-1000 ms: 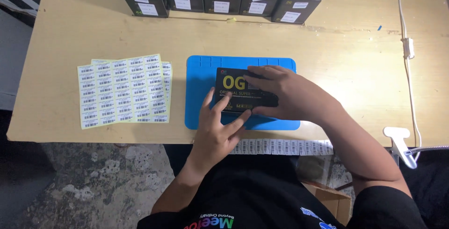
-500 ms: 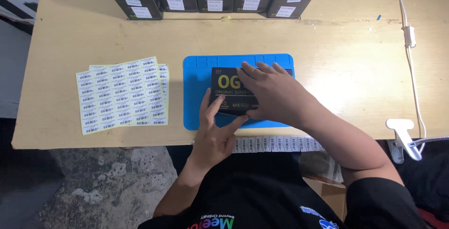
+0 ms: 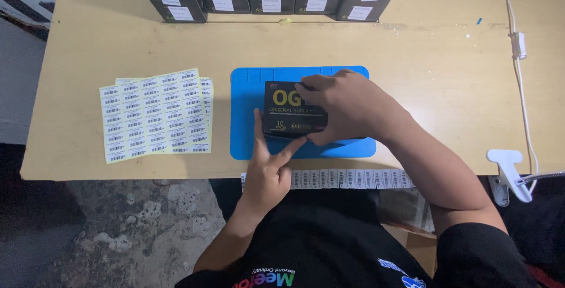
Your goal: The person opens a black box labeled 'OG' and removes several individually wrapped smartphone display assemblies. They unwrap one unit, peel off protective films from both sides, and inspect the front and back surfaces before placing it back on the table.
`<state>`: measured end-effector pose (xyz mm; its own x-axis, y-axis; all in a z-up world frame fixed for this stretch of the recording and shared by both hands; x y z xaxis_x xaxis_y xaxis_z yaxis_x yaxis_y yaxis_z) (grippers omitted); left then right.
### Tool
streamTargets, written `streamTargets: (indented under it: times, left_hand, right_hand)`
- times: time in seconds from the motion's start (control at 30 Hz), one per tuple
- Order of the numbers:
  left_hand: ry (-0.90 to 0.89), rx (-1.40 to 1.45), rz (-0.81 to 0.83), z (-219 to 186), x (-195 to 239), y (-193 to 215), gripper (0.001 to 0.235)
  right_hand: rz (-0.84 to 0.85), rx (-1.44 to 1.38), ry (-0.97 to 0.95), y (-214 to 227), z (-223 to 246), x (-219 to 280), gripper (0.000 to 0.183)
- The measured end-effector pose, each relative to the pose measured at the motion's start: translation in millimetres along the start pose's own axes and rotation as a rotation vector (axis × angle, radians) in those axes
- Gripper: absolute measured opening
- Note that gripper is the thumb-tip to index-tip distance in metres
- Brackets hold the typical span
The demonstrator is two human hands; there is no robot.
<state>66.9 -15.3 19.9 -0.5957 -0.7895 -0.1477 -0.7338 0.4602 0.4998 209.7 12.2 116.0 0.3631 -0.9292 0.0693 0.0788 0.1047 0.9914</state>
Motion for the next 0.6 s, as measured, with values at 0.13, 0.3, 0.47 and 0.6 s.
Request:
streamTargets:
  times: [0.13,0.3,0.47,0.6]
  left_hand:
    - [0.029,-0.013,0.041,3.7,0.3,-0.6,0.071]
    - [0.003,-0.057,0.083,-3.0,-0.6,2.4,0.074]
    - [-0.036,-0.077,0.146,-16.0,-1.1,13.2,0.077]
    - [-0.067,-0.112,0.207,-11.7,-2.4,10.8,0.085]
  right_hand:
    - [0.034,-0.017,-0.033,6.0,0.6,-3.2,0.073]
    - [0.076,-0.017,-0.067,5.3,-3.5,-6.6,0.069]
    - [0.056,0.093,0.005,-9.4,5.9,-4.0,0.072]
    - [0.04,0.049,0.009,-1.8,11.6,-0.6,0.068]
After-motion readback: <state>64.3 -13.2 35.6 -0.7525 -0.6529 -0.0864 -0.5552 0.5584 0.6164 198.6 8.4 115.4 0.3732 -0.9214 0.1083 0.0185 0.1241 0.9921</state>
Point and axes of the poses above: each hand's wrist, its own x-axis away from the middle knuckle, its own y-axis out of the back of the hand, z = x × y, the point moved 9 cm from there along -x, towards the middle knuckle, and after that the axes turned 10 degrees about y, right-handed, at the moved point
